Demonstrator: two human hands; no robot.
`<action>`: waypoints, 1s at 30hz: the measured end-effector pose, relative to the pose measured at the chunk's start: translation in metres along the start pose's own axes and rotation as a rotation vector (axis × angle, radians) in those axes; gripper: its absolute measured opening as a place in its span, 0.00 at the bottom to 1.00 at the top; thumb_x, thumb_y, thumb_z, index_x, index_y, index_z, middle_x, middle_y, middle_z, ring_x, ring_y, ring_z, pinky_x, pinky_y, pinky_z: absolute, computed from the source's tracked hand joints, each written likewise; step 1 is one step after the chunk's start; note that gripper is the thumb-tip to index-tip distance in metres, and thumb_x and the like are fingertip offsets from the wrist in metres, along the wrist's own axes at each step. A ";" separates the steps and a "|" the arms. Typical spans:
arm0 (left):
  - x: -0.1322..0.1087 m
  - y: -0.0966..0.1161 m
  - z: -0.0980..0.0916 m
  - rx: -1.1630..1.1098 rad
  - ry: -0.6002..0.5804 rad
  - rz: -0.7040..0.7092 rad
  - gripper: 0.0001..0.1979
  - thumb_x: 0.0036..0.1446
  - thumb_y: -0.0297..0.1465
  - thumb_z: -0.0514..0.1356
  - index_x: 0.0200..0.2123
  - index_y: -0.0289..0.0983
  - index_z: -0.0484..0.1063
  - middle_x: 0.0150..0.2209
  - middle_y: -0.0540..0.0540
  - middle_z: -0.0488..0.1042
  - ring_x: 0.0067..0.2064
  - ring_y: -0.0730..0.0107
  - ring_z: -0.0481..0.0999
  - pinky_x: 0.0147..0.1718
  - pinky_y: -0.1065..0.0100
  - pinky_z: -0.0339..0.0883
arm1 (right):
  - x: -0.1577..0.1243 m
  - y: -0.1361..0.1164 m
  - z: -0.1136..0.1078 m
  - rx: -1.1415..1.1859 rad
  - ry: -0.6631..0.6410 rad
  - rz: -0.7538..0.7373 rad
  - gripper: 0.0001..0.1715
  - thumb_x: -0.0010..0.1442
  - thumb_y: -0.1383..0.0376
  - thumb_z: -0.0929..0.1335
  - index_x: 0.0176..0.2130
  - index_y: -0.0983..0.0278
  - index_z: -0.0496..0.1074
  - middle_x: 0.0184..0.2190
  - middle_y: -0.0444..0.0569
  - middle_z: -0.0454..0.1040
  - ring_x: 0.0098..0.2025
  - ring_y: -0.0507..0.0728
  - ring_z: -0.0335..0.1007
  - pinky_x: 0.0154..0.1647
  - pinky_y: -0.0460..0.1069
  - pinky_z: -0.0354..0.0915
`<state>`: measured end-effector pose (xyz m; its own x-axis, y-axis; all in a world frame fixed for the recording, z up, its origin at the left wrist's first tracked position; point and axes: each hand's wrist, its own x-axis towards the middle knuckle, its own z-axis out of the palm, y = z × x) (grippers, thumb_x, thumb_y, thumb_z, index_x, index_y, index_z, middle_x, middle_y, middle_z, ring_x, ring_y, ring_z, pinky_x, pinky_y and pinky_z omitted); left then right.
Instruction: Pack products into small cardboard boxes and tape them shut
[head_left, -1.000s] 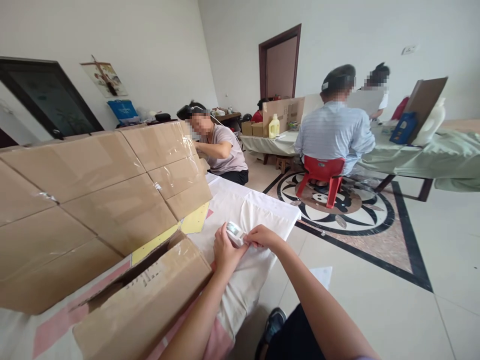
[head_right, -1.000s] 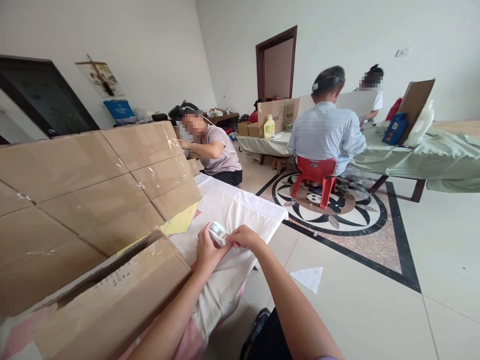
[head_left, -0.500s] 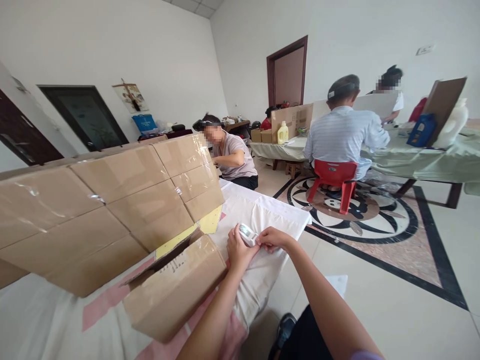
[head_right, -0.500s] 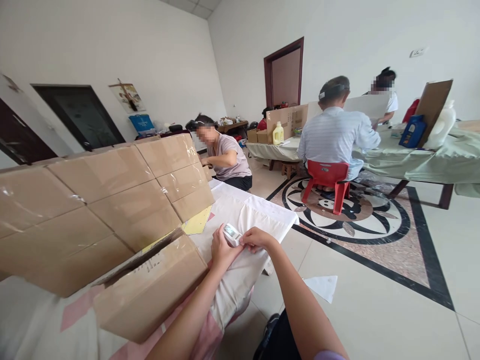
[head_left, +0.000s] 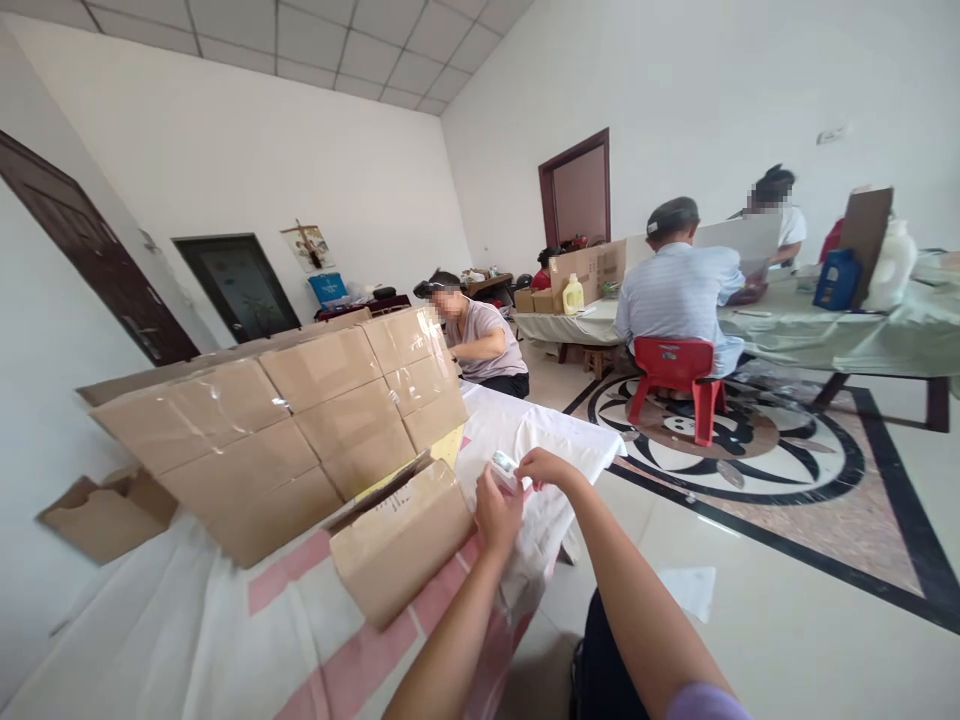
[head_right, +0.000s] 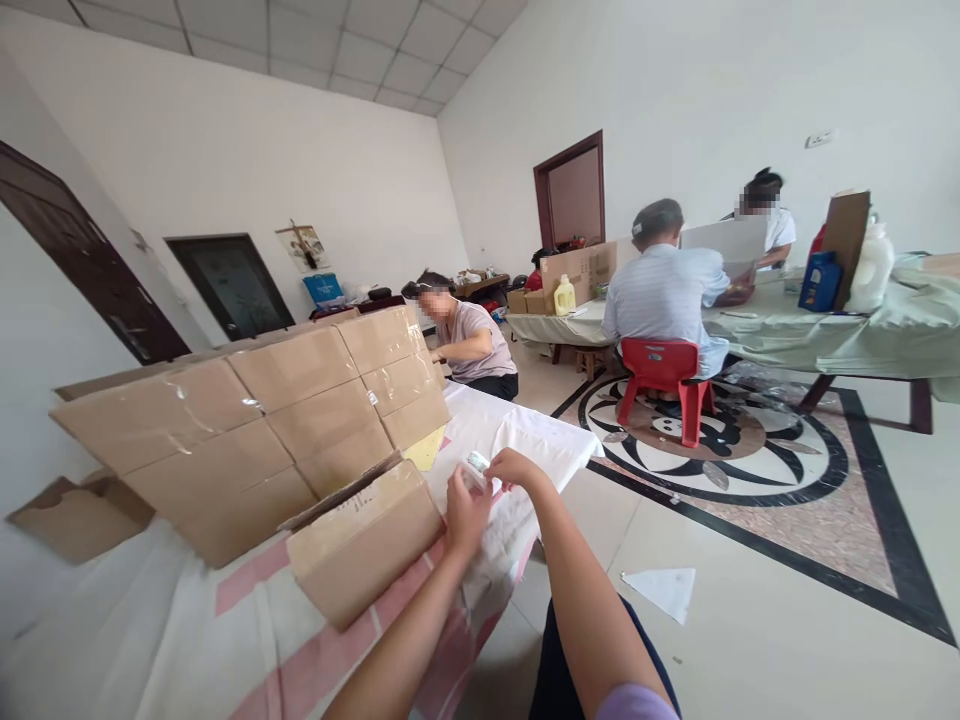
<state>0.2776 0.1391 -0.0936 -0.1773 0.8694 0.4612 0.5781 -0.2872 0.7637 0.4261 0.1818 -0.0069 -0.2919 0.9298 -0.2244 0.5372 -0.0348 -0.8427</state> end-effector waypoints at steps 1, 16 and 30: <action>-0.011 0.003 -0.010 -0.050 0.009 -0.002 0.31 0.64 0.42 0.60 0.65 0.34 0.62 0.58 0.30 0.74 0.60 0.49 0.75 0.57 0.52 0.71 | -0.003 -0.012 0.004 -0.024 -0.007 -0.054 0.09 0.56 0.67 0.71 0.25 0.66 0.75 0.14 0.42 0.67 0.20 0.51 0.67 0.26 0.44 0.64; -0.084 0.034 -0.296 0.284 0.320 0.450 0.03 0.65 0.32 0.64 0.39 0.40 0.77 0.30 0.52 0.73 0.26 0.75 0.68 0.27 0.72 0.67 | -0.118 -0.168 0.146 -0.416 -0.325 -1.091 0.10 0.61 0.68 0.67 0.39 0.59 0.78 0.26 0.39 0.71 0.27 0.49 0.61 0.31 0.45 0.53; -0.117 0.046 -0.300 0.521 0.452 0.623 0.08 0.61 0.19 0.64 0.37 0.39 0.74 0.29 0.51 0.73 0.25 0.76 0.68 0.27 0.71 0.66 | -0.138 -0.172 0.138 -0.472 -0.295 -1.034 0.14 0.63 0.65 0.68 0.46 0.56 0.81 0.30 0.43 0.76 0.33 0.53 0.67 0.31 0.47 0.51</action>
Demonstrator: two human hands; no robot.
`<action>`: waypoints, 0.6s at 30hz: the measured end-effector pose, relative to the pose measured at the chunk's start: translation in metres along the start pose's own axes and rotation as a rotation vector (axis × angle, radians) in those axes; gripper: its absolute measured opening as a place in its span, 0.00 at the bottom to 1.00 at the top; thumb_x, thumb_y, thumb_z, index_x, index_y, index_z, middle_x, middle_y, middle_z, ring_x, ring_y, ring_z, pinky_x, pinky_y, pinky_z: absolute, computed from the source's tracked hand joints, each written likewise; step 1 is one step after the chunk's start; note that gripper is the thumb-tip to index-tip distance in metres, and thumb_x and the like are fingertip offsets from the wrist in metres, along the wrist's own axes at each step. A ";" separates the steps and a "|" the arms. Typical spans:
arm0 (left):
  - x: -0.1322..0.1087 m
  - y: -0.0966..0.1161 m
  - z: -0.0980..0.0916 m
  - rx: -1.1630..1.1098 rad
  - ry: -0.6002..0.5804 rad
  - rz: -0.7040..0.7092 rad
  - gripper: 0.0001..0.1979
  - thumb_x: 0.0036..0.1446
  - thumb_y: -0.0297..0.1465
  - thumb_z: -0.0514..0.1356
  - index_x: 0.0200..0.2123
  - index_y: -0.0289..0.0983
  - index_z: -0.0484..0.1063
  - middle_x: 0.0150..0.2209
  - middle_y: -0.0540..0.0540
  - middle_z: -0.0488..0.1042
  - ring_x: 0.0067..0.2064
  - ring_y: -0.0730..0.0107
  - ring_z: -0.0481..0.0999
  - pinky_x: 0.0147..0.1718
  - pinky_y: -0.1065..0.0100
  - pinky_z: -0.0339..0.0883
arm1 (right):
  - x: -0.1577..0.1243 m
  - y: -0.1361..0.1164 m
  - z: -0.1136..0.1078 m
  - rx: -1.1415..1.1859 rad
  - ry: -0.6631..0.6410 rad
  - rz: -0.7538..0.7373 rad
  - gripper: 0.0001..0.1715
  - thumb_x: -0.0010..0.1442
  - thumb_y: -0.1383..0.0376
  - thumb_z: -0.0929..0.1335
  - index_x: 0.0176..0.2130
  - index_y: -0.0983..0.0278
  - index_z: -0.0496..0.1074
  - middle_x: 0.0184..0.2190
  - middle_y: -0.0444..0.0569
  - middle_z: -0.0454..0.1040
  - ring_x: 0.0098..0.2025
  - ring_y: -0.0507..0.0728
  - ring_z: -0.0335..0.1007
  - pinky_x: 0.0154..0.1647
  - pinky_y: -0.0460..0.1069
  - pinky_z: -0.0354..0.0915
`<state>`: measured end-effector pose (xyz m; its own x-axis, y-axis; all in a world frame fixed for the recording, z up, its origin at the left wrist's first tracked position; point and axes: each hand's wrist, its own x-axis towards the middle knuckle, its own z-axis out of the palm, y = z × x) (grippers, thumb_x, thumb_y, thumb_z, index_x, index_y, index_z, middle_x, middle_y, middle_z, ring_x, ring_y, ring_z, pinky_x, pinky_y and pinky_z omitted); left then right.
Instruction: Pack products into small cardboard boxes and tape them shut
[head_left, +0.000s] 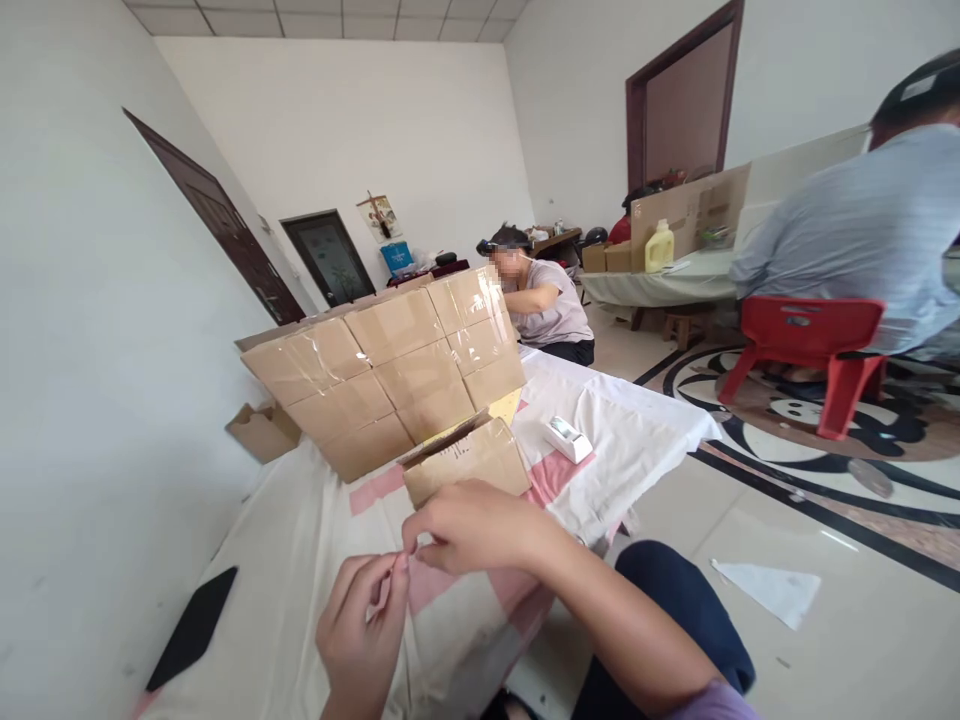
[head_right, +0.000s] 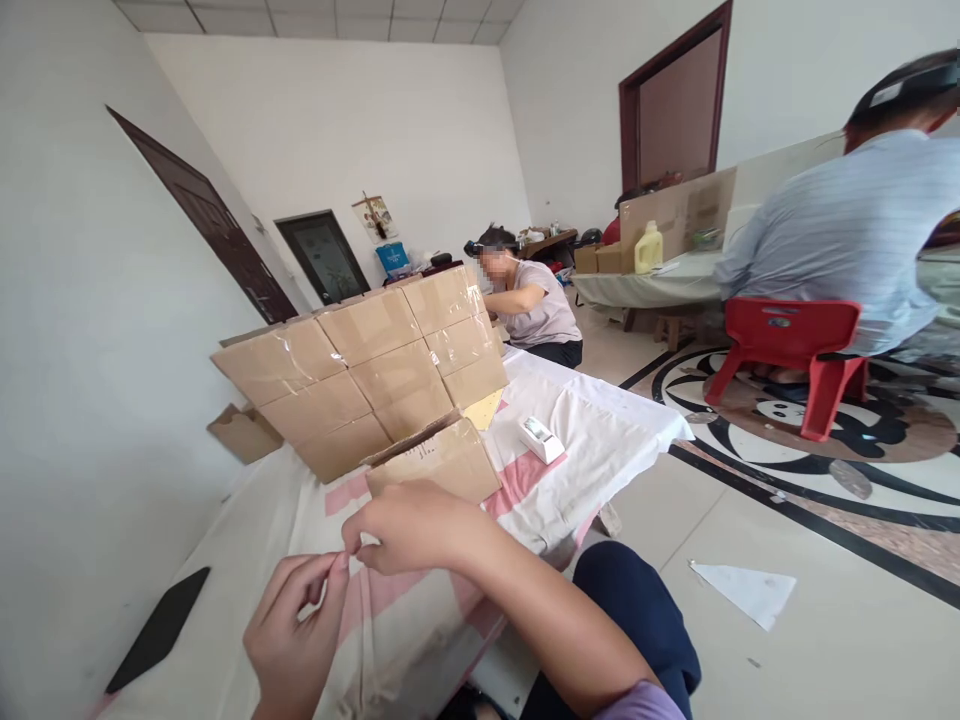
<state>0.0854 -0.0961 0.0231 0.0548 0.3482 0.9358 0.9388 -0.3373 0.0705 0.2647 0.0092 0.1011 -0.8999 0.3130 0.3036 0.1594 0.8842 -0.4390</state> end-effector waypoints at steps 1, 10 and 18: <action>0.001 0.004 0.003 0.003 0.018 0.012 0.09 0.60 0.18 0.64 0.37 0.38 0.74 0.29 0.51 0.72 0.25 0.76 0.68 0.27 0.72 0.66 | -0.002 0.004 -0.004 0.042 -0.011 -0.009 0.14 0.63 0.65 0.68 0.46 0.55 0.82 0.30 0.42 0.76 0.32 0.52 0.67 0.31 0.47 0.52; 0.014 0.015 0.013 0.005 0.020 0.008 0.09 0.58 0.17 0.64 0.35 0.37 0.73 0.30 0.51 0.71 0.28 0.77 0.68 0.28 0.72 0.65 | 0.006 0.101 -0.021 0.073 0.491 0.263 0.23 0.69 0.66 0.66 0.61 0.63 0.75 0.51 0.54 0.79 0.53 0.60 0.72 0.57 0.54 0.63; 0.048 -0.032 0.035 -0.204 -0.355 -0.610 0.11 0.60 0.36 0.63 0.28 0.37 0.74 0.26 0.51 0.70 0.28 0.74 0.66 0.28 0.71 0.59 | 0.027 0.158 0.013 -0.038 0.372 0.400 0.17 0.70 0.63 0.64 0.53 0.59 0.79 0.58 0.55 0.75 0.65 0.69 0.57 0.62 0.65 0.53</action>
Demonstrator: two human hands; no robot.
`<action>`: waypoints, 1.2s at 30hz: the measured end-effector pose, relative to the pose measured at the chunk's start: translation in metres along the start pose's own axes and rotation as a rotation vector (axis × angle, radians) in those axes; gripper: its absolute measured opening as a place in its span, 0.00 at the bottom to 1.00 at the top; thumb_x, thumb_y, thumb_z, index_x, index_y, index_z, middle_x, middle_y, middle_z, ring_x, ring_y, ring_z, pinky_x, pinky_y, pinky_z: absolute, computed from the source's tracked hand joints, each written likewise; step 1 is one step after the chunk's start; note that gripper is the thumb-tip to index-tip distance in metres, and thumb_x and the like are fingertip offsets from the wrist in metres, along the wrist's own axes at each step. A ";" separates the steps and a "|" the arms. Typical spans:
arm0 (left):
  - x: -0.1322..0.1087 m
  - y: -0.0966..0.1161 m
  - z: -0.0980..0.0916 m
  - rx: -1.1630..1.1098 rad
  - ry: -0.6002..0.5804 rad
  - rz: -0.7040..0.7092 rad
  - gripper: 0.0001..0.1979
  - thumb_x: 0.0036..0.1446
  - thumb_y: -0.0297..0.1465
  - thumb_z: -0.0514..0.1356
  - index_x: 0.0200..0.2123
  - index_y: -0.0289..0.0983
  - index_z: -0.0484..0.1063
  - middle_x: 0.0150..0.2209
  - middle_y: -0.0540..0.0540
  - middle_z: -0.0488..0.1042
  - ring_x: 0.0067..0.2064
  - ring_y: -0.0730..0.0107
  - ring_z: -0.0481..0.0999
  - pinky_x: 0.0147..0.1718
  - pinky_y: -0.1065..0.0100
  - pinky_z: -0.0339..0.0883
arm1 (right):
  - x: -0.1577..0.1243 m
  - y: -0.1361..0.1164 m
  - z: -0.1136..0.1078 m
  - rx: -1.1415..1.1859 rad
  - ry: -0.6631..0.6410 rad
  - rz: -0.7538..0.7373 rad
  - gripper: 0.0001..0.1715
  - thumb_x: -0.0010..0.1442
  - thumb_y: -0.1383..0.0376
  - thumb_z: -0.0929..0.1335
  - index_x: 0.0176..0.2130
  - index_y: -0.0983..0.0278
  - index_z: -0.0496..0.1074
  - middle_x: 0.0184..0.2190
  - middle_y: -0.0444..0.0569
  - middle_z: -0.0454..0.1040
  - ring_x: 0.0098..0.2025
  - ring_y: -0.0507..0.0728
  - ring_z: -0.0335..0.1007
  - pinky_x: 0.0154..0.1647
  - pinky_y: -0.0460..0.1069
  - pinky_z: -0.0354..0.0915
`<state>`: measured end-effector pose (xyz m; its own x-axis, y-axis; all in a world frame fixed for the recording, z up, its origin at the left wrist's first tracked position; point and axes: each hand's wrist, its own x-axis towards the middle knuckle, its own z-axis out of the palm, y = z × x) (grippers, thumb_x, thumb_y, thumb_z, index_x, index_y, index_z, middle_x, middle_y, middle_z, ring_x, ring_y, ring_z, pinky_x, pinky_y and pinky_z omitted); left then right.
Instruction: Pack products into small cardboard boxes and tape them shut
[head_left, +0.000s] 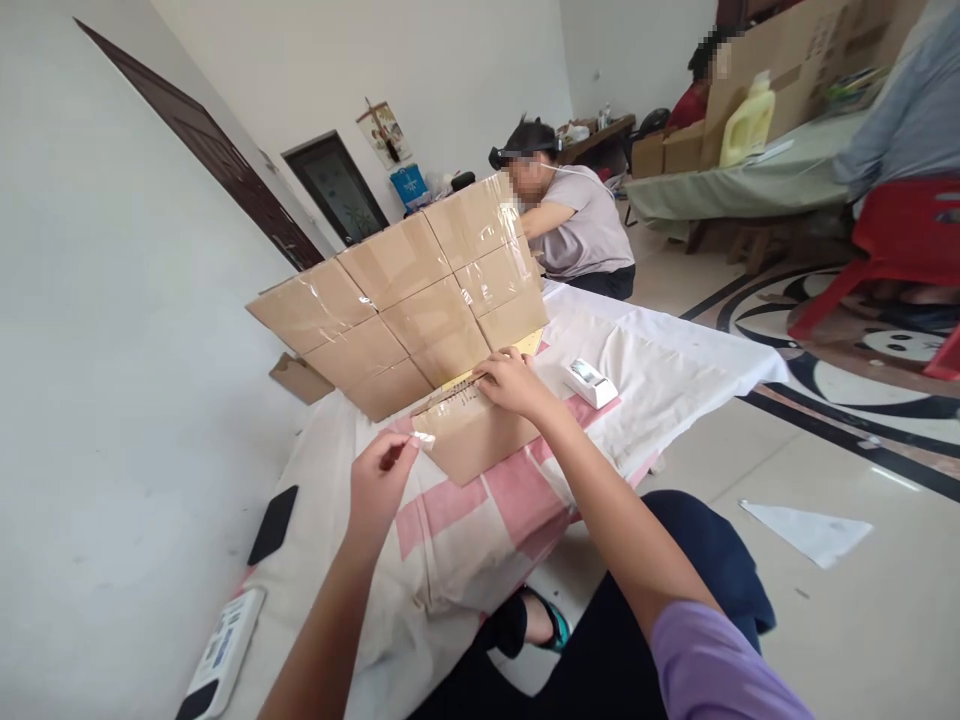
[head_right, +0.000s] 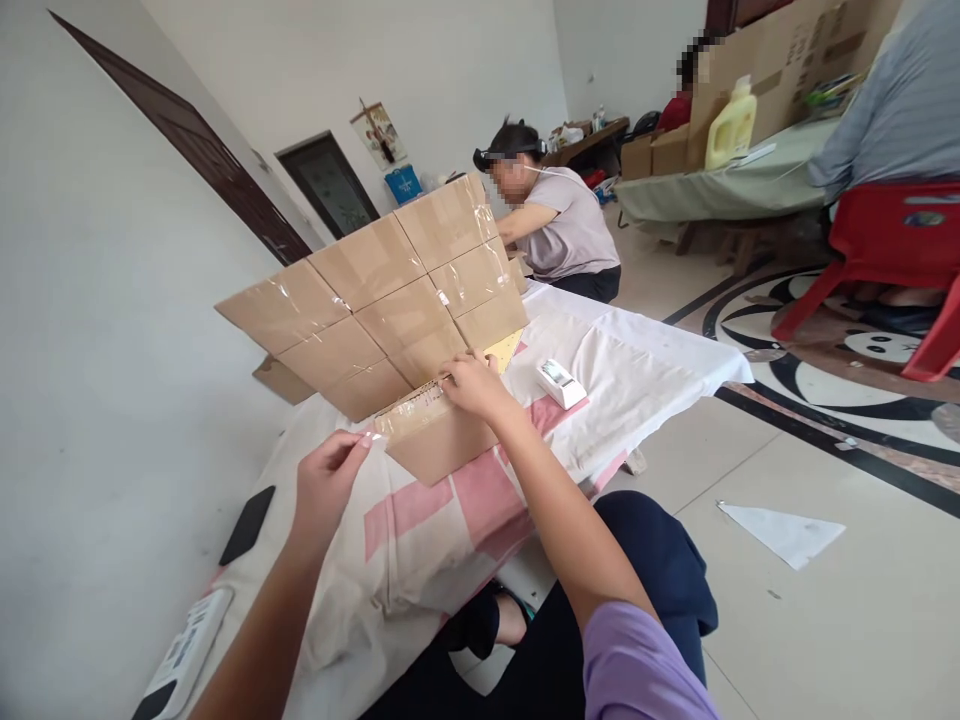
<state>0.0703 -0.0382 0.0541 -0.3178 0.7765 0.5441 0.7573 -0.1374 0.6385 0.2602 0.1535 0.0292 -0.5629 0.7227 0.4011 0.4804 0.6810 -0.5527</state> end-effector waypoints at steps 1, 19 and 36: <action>0.012 -0.003 -0.001 -0.053 -0.073 -0.094 0.12 0.59 0.39 0.63 0.27 0.37 0.73 0.25 0.52 0.68 0.28 0.74 0.65 0.28 0.71 0.58 | 0.001 -0.001 0.001 -0.004 -0.019 0.014 0.15 0.69 0.64 0.64 0.47 0.60 0.80 0.54 0.55 0.77 0.62 0.68 0.59 0.60 0.63 0.54; 0.112 -0.066 0.007 0.047 -0.737 -0.237 0.18 0.52 0.48 0.68 0.30 0.37 0.75 0.24 0.49 0.72 0.26 0.69 0.71 0.24 0.70 0.58 | 0.001 -0.002 0.005 -0.004 -0.077 0.100 0.11 0.66 0.65 0.66 0.43 0.59 0.78 0.53 0.53 0.73 0.60 0.66 0.58 0.54 0.60 0.58; 0.107 -0.059 0.003 0.062 -0.730 -0.331 0.19 0.53 0.48 0.67 0.29 0.37 0.73 0.24 0.52 0.67 0.22 0.77 0.59 0.22 0.70 0.47 | 0.003 -0.001 0.004 0.016 -0.085 0.107 0.10 0.66 0.66 0.66 0.42 0.60 0.77 0.54 0.53 0.74 0.61 0.67 0.58 0.54 0.61 0.59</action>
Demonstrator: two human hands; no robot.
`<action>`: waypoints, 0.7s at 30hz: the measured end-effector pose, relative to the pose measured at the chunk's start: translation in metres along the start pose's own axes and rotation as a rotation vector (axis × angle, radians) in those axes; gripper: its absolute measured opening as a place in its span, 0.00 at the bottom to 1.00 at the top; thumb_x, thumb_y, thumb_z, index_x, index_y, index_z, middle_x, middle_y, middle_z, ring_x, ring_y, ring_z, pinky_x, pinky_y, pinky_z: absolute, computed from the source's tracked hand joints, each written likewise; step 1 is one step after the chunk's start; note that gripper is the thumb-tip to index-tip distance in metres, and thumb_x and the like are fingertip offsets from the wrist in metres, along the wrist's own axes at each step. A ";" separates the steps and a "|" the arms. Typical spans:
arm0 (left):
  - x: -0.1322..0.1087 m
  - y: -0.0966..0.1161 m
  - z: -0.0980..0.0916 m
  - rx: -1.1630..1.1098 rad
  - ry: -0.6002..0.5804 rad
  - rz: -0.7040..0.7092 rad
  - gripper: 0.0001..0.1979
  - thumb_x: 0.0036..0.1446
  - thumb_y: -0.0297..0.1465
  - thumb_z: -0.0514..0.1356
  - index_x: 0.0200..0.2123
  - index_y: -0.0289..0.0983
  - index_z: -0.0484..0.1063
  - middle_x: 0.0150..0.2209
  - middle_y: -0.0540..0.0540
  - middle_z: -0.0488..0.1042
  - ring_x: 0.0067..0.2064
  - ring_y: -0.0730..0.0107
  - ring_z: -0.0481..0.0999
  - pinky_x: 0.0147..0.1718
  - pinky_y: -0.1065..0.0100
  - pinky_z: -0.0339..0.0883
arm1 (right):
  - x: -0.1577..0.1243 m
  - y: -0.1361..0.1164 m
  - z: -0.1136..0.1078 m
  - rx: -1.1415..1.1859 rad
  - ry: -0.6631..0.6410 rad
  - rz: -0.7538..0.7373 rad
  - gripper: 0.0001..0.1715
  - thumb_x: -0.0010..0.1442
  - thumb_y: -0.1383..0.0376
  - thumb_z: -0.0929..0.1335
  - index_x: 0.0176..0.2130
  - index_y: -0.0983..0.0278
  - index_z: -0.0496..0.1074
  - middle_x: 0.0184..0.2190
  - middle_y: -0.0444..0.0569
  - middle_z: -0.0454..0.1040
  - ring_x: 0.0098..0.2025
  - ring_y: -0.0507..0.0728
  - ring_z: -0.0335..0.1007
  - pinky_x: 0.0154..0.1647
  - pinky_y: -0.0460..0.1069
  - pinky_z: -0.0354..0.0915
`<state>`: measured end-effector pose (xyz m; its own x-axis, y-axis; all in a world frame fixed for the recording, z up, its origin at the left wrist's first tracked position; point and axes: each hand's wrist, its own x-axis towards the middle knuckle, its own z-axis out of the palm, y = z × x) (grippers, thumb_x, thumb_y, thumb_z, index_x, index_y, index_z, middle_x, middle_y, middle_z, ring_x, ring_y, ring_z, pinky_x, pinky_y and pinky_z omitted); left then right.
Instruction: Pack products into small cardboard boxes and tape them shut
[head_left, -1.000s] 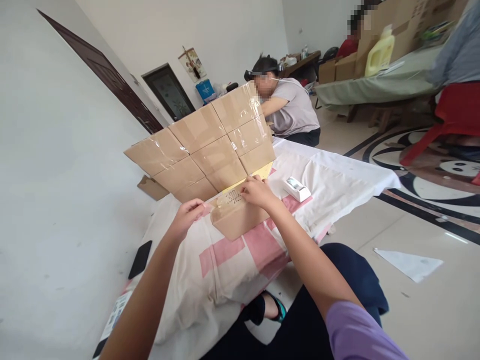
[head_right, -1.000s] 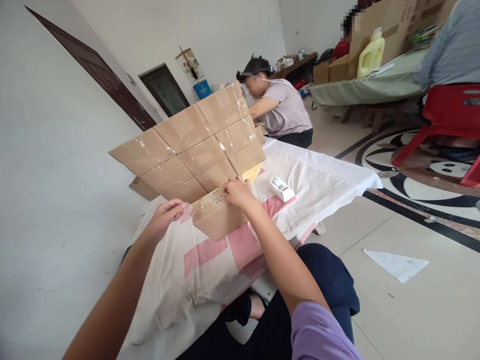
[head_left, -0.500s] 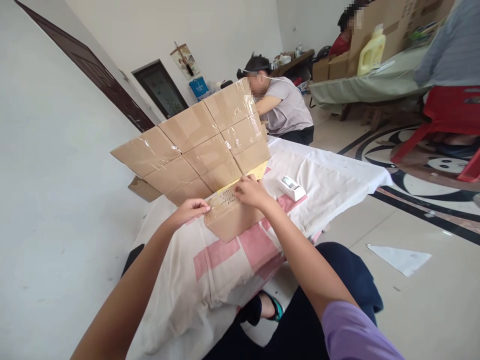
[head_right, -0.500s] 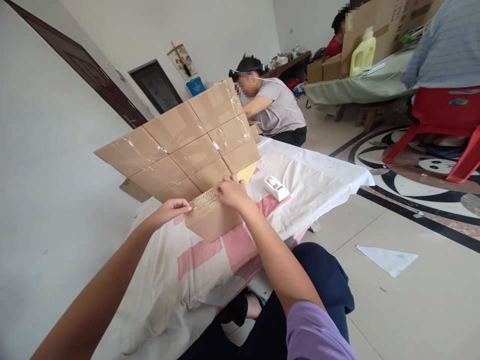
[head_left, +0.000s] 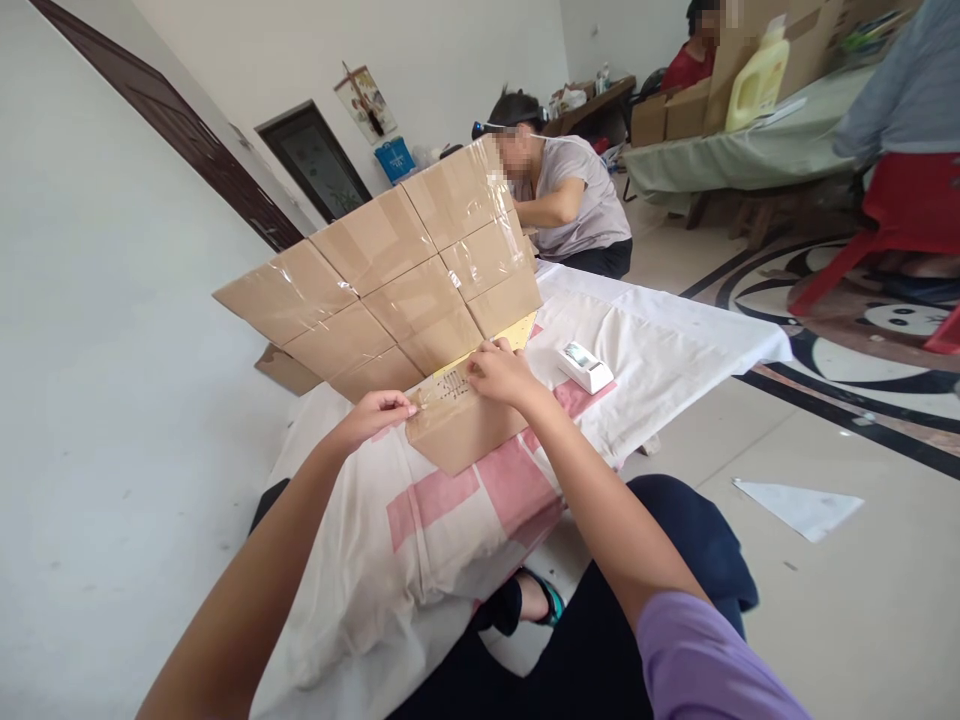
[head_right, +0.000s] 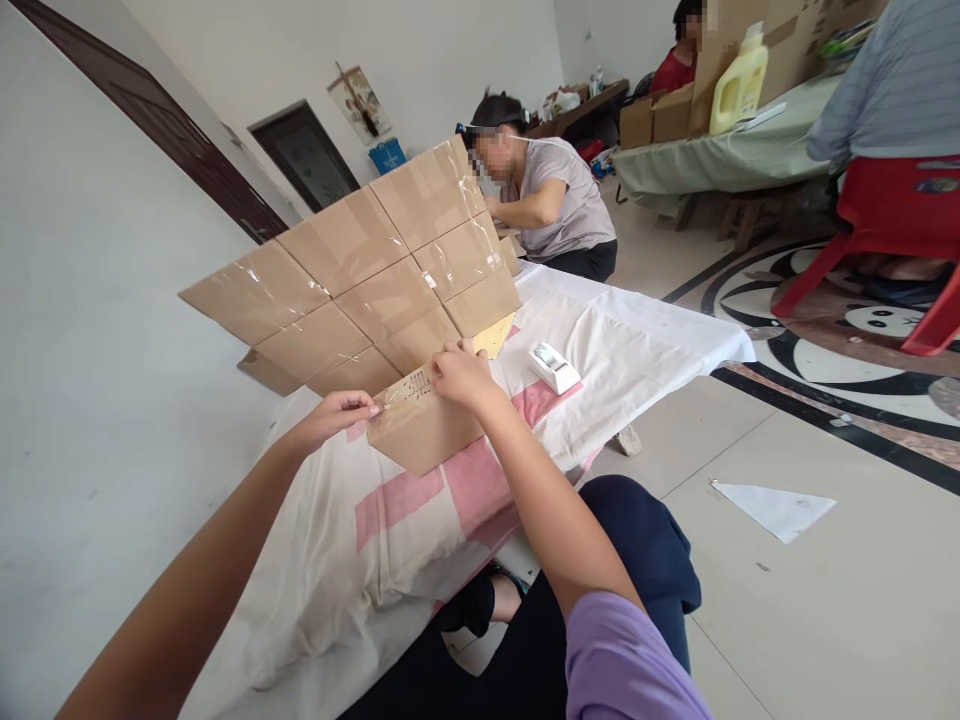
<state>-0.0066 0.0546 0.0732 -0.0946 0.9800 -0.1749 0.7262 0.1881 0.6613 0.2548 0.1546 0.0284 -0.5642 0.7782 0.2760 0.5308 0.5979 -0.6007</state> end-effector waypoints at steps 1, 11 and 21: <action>0.000 -0.001 0.000 0.003 0.000 0.008 0.19 0.53 0.48 0.67 0.29 0.38 0.73 0.24 0.52 0.66 0.22 0.77 0.59 0.22 0.70 0.47 | 0.000 0.000 0.000 0.000 0.000 0.000 0.09 0.65 0.66 0.66 0.42 0.60 0.77 0.54 0.53 0.74 0.61 0.66 0.59 0.54 0.61 0.59; 0.008 -0.007 0.002 0.058 0.035 0.001 0.18 0.52 0.46 0.68 0.29 0.38 0.72 0.25 0.50 0.68 0.23 0.76 0.62 0.22 0.72 0.49 | 0.000 -0.002 -0.002 -0.011 -0.022 0.010 0.10 0.66 0.66 0.65 0.44 0.60 0.76 0.56 0.54 0.73 0.62 0.66 0.57 0.51 0.59 0.61; 0.004 0.000 0.006 0.051 0.062 -0.039 0.19 0.50 0.48 0.69 0.28 0.38 0.72 0.24 0.51 0.68 0.22 0.75 0.61 0.22 0.70 0.49 | 0.001 0.000 0.000 -0.012 -0.023 0.005 0.11 0.66 0.66 0.66 0.46 0.60 0.76 0.57 0.54 0.72 0.62 0.67 0.56 0.52 0.59 0.63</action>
<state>-0.0024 0.0582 0.0679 -0.1638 0.9745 -0.1533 0.7549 0.2238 0.6164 0.2541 0.1554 0.0292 -0.5759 0.7765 0.2555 0.5413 0.5965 -0.5926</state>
